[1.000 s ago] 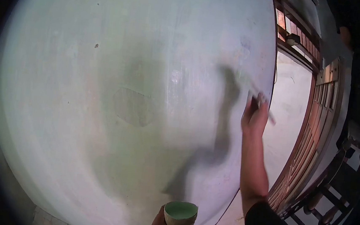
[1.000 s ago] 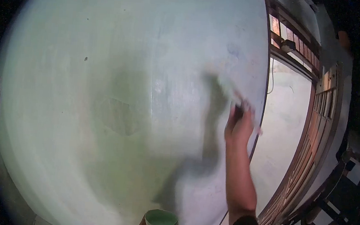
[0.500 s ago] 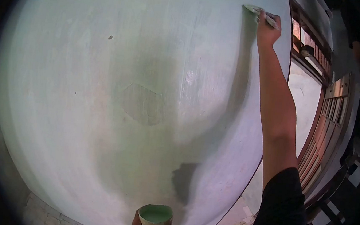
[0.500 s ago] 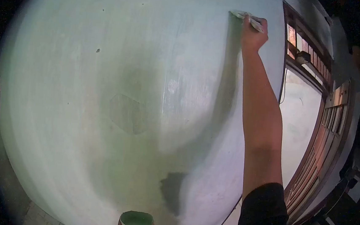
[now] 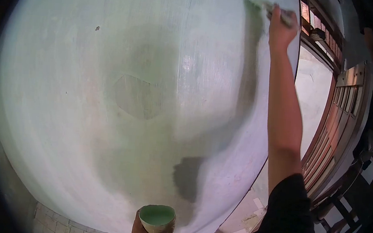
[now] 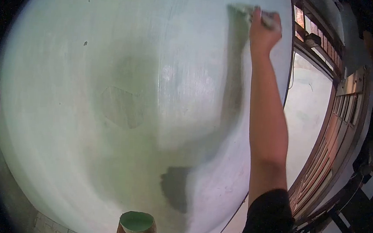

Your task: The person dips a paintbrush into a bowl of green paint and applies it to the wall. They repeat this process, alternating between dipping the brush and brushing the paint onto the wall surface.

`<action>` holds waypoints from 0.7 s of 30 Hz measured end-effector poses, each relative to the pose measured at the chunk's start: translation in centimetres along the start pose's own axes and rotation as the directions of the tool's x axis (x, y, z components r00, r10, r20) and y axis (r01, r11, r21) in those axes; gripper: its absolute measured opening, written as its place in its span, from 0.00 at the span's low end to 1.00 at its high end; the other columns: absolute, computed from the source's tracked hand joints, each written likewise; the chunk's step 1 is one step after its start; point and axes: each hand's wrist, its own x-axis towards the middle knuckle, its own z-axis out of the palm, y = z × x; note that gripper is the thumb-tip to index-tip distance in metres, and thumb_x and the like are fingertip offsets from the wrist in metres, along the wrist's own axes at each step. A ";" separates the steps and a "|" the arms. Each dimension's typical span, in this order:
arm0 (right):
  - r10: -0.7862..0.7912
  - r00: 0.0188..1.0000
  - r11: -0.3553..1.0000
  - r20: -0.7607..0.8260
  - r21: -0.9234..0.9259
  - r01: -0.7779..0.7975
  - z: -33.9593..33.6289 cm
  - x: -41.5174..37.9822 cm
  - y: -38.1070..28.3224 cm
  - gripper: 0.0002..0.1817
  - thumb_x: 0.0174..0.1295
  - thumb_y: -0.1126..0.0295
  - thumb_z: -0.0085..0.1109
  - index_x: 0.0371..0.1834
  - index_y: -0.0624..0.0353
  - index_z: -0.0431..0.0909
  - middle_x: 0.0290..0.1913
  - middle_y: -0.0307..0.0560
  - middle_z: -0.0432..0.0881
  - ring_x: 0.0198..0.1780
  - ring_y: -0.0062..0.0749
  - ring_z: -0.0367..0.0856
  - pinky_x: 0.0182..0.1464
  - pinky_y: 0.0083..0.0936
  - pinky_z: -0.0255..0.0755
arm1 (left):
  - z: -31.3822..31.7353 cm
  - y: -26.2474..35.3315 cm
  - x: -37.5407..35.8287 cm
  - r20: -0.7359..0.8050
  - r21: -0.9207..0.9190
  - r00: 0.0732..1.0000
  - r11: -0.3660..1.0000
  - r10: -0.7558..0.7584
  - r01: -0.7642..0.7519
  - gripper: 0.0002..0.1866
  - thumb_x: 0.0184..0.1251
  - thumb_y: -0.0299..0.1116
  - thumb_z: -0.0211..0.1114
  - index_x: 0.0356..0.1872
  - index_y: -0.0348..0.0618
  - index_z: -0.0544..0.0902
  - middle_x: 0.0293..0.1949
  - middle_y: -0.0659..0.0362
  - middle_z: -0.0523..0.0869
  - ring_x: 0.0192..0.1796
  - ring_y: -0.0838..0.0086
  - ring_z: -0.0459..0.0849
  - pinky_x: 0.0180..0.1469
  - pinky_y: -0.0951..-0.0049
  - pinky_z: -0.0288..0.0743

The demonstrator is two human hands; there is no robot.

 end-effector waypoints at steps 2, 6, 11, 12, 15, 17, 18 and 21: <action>0.056 0.997 0.998 0.045 0.029 -0.057 3.2 3.1 -0.9 0.12 0.52 0.62 0.61 0.29 0.60 0.77 0.25 0.52 0.80 0.27 0.40 0.80 0.33 0.31 0.73 | 0.4 -0.1 0.2 -0.011 0.026 1.000 1.000 -0.004 0.005 0.52 0.27 0.39 0.83 0.58 0.38 0.61 0.52 0.49 0.75 0.54 0.62 0.76 0.54 0.61 0.72; 0.130 0.987 0.948 0.095 -0.302 -0.096 4.6 4.7 -0.9 0.18 0.52 0.57 0.61 0.33 0.64 0.78 0.27 0.54 0.81 0.28 0.39 0.81 0.32 0.31 0.74 | 1.1 0.3 0.7 -0.033 -0.064 0.996 0.995 -0.084 0.082 0.53 0.25 0.41 0.83 0.58 0.39 0.61 0.52 0.50 0.75 0.54 0.62 0.75 0.54 0.62 0.72; 0.148 0.959 0.905 0.242 -0.424 -0.033 -2.3 -3.1 -2.8 0.17 0.49 0.56 0.61 0.22 0.62 0.74 0.24 0.52 0.81 0.28 0.44 0.81 0.38 0.35 0.73 | 0.8 0.6 1.0 0.054 0.064 0.977 0.977 -0.207 0.204 0.54 0.23 0.43 0.84 0.58 0.39 0.62 0.52 0.51 0.75 0.55 0.63 0.74 0.54 0.63 0.71; 0.160 0.957 0.896 0.242 -0.443 -0.038 -4.0 -4.3 -4.2 0.17 0.49 0.56 0.61 0.22 0.62 0.74 0.24 0.52 0.81 0.28 0.44 0.81 0.38 0.35 0.73 | -0.3 -2.3 1.0 0.085 0.095 0.991 0.991 -0.106 0.098 0.53 0.24 0.40 0.83 0.57 0.39 0.60 0.52 0.51 0.74 0.55 0.64 0.74 0.55 0.63 0.71; 0.477 0.812 0.813 0.336 -0.519 -0.263 -7.6 -5.5 -7.3 0.18 0.47 0.56 0.62 0.27 0.64 0.77 0.25 0.53 0.82 0.26 0.43 0.82 0.37 0.34 0.74 | -0.8 -4.0 0.5 0.149 0.153 0.989 0.988 -0.009 -0.014 0.52 0.25 0.38 0.83 0.56 0.37 0.59 0.51 0.51 0.74 0.55 0.65 0.74 0.54 0.64 0.71; 0.524 0.784 0.762 0.333 -0.595 -0.257 -8.8 -3.9 -8.0 0.22 0.47 0.55 0.62 0.30 0.68 0.79 0.25 0.55 0.82 0.25 0.42 0.82 0.34 0.32 0.76 | -1.1 -4.0 0.5 0.175 0.272 0.983 0.957 0.052 -0.099 0.52 0.24 0.39 0.83 0.55 0.35 0.60 0.50 0.51 0.75 0.53 0.66 0.76 0.54 0.65 0.71; 0.526 0.783 0.763 0.333 -0.592 -0.260 -8.7 -2.9 -8.6 0.22 0.47 0.55 0.62 0.30 0.68 0.79 0.25 0.55 0.82 0.25 0.42 0.82 0.34 0.32 0.76 | -1.1 -3.8 0.3 0.171 0.274 0.984 0.957 0.052 -0.098 0.52 0.24 0.39 0.83 0.55 0.35 0.60 0.50 0.51 0.75 0.53 0.66 0.76 0.54 0.65 0.71; 0.687 0.481 0.668 0.545 -0.734 -0.123 -6.6 1.2 -7.3 0.27 0.47 0.50 0.60 0.30 0.70 0.81 0.28 0.54 0.82 0.27 0.40 0.83 0.32 0.28 0.76 | -0.9 -3.6 0.1 0.197 0.307 0.980 0.948 0.018 -0.079 0.53 0.23 0.40 0.84 0.55 0.35 0.60 0.50 0.51 0.75 0.53 0.66 0.76 0.54 0.66 0.71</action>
